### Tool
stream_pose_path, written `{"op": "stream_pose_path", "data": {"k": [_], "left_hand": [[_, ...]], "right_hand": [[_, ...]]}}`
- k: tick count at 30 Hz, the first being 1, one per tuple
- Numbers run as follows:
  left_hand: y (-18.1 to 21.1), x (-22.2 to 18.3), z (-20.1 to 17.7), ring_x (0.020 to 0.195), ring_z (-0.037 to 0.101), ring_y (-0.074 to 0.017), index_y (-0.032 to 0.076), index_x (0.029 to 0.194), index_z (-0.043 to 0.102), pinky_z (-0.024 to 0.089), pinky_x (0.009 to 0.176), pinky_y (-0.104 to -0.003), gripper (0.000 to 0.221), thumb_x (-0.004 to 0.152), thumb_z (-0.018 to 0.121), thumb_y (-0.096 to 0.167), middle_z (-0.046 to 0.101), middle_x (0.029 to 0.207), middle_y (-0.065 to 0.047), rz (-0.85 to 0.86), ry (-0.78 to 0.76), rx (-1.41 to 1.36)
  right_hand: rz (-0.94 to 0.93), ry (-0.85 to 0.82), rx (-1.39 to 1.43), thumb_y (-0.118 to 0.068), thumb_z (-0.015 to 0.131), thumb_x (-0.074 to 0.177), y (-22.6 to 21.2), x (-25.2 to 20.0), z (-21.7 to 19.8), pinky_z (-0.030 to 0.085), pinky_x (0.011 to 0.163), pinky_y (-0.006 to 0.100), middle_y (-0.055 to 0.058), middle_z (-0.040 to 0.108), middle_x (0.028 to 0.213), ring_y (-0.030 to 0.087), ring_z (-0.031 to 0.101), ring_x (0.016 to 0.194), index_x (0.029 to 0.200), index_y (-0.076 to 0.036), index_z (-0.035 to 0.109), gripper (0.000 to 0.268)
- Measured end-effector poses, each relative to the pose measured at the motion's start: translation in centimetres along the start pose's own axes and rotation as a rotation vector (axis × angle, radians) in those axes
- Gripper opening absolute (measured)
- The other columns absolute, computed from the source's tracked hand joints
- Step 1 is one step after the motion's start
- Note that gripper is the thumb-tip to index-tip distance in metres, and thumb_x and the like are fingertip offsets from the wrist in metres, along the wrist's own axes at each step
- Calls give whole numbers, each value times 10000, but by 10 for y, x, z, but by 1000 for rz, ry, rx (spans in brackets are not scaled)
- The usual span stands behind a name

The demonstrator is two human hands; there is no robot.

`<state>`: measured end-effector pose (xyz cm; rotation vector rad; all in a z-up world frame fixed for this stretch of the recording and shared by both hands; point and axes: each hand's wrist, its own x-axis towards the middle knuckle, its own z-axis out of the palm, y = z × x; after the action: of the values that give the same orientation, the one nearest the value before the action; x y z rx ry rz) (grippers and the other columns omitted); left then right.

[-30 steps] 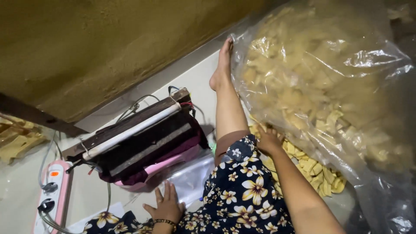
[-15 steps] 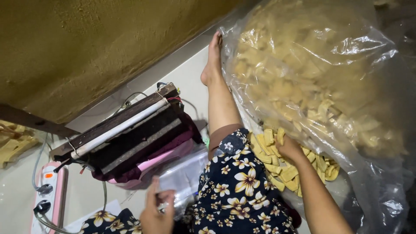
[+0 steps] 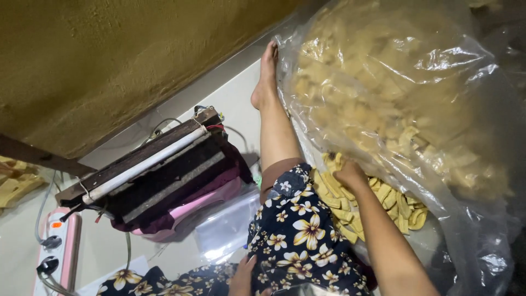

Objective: Manually packing small snack items into plastic bags from a large bulk supply on the floor.

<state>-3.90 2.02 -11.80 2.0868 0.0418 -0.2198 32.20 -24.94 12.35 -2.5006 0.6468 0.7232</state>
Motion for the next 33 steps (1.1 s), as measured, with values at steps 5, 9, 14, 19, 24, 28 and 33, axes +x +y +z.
{"op": "stream_pose_path", "data": {"k": [5, 9, 14, 19, 24, 28, 33], "left_hand": [[25, -30, -38, 864, 688, -224, -43, 1391, 534, 523, 782, -303, 665, 763, 751, -19, 680, 1070, -192, -179, 62, -841], [61, -24, -96, 737, 769, -97, 8, 1264, 702, 555, 731, -183, 423, 847, 636, -2, 845, 868, -81, -288, -3, -647], [134, -35, -172, 860, 905, -116, 174, 1275, 692, 700, 789, -235, 446, 831, 654, 149, 933, 910, -22, -319, 231, -305], [157, -56, -209, 653, 881, -126, 79, 1286, 686, 683, 664, -226, 591, 710, 809, 35, 935, 722, -69, -301, 469, -462], [194, -63, -229, 268, 508, -92, -3, 1055, 768, 397, 256, -219, 243, 833, 671, 8, 656, 438, -63, -104, 831, -522], [187, -64, -230, 471, 720, -225, -60, 1127, 767, 645, 453, -302, 348, 905, 501, -33, 796, 718, -218, -255, 801, -627], [207, -63, -241, 745, 865, -172, 31, 1216, 733, 736, 700, -246, 459, 819, 532, -80, 870, 975, -187, -138, 603, -464]], "right_hand": [[-202, -36, -345, -224, 716, 735, 66, 56, 37, 584, 762, 403, 191, 747, 948, 336, 722, 820, 1063, 14, 705, 406], [-330, 15, -393, -314, 704, 762, 65, 83, 58, 550, 952, 415, 191, 573, 1373, 358, 649, 1125, 1303, -22, 638, 619], [-347, -57, -555, -339, 680, 810, 62, 101, 82, 391, 1149, 549, -1, 271, 1680, 309, 379, 1467, 1577, -211, 358, 841], [-332, -90, -395, -125, 743, 722, 76, 95, 80, 502, 1082, 414, 204, 525, 1444, 377, 584, 1274, 1542, -135, 443, 873], [-169, -44, 44, 30, 617, 742, 74, 46, 57, 481, 566, 393, 215, 735, 1071, 326, 640, 683, 1561, -126, 448, 851], [-252, 39, -250, -142, 633, 789, 83, 35, 62, 583, 849, 425, 186, 728, 1223, 374, 717, 1029, 1486, -174, 515, 707], [-154, 114, -474, -178, 531, 1019, 55, 3, 40, 610, 681, 379, 95, 739, 862, 214, 717, 717, 1345, -149, 572, 330]]}}
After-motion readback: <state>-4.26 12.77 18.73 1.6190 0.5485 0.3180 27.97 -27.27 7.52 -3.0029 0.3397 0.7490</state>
